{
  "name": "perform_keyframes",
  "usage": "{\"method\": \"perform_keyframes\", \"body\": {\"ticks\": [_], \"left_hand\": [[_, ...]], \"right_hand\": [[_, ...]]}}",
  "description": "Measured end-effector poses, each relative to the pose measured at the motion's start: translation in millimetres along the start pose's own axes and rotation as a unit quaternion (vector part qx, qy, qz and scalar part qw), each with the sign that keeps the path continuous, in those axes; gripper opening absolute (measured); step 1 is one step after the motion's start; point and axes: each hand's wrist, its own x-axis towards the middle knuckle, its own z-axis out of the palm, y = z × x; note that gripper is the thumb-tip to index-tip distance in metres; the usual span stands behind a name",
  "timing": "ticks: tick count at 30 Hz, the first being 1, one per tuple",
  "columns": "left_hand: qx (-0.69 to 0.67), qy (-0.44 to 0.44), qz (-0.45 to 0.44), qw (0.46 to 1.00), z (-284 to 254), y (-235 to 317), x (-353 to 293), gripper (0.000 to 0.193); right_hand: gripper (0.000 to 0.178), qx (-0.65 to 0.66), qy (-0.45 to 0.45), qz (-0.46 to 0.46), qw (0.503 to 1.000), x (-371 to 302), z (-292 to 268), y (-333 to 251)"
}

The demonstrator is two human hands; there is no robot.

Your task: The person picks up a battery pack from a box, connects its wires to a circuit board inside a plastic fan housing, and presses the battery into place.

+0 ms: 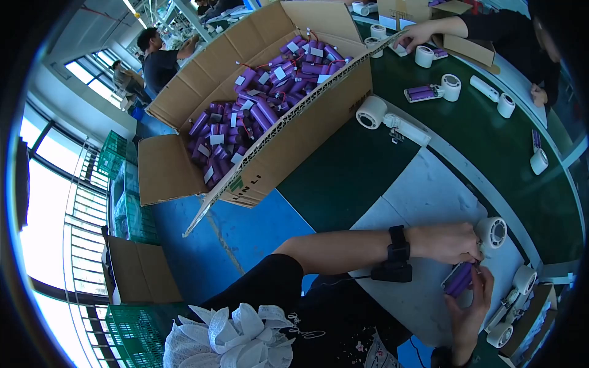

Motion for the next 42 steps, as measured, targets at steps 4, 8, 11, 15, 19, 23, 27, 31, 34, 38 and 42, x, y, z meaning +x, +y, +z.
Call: {"method": "perform_keyframes", "body": {"ticks": [4, 8, 11, 15, 19, 23, 27, 31, 34, 38, 42], "left_hand": [[-0.015, 0.029, 0.015, 0.999, 2.1, -3.2, 0.6, 0.020], [-0.019, -0.001, 0.011, 1.000, -0.3, -0.9, 0.5, 0.019], [-0.024, -0.001, 0.005, 1.000, -2.4, 0.3, -1.0, 0.020], [-0.007, -0.011, -0.010, 1.000, -5.7, 4.5, -2.7, 0.020], [-0.044, -0.022, -0.027, 0.998, -3.5, 2.1, -1.3, 0.022], [-0.089, -0.051, 0.009, 0.995, -6.6, -4.9, 5.3, 0.031], [-0.065, -0.068, -0.026, 0.995, -15.5, -5.9, 1.1, 0.037], [-0.073, -0.075, -0.086, 0.991, -9.8, -1.4, 7.7, 0.045], [-0.116, -0.082, -0.141, 0.980, -5.5, -1.5, 5.8, 0.047], [-0.124, -0.106, -0.210, 0.964, -7.4, 4.4, 10.0, 0.048], [-0.121, -0.108, -0.201, 0.966, -10.6, 3.0, 5.5, 0.048]], "right_hand": [[0.065, -0.032, 0.038, -0.082, 0.995, -2.1, 2.0, 5.7], [0.061, -0.044, 0.070, -0.098, 0.992, -7.3, 7.2, 9.6], [0.057, -0.094, 0.066, -0.139, 0.984, -3.0, 9.2, 7.3], [0.056, -0.111, 0.068, -0.149, 0.980, -1.1, 11.6, 3.5], [0.052, -0.081, 0.078, -0.104, 0.988, -7.7, 13.0, 7.6], [0.052, 0.006, 0.074, -0.035, 0.997, -0.3, 9.5, -3.2], [0.067, 0.020, 0.021, -0.065, 0.997, 18.1, 6.0, -10.5], [0.079, 0.024, 0.019, -0.068, 0.997, 20.0, -3.7, -6.3], [0.079, -0.009, 0.024, -0.113, 0.993, 18.2, -3.3, 0.2], [0.078, -0.044, 0.023, -0.132, 0.990, 8.1, -0.9, 4.3], [0.077, -0.076, 0.030, -0.140, 0.987, 4.2, 2.5, -4.1]]}}
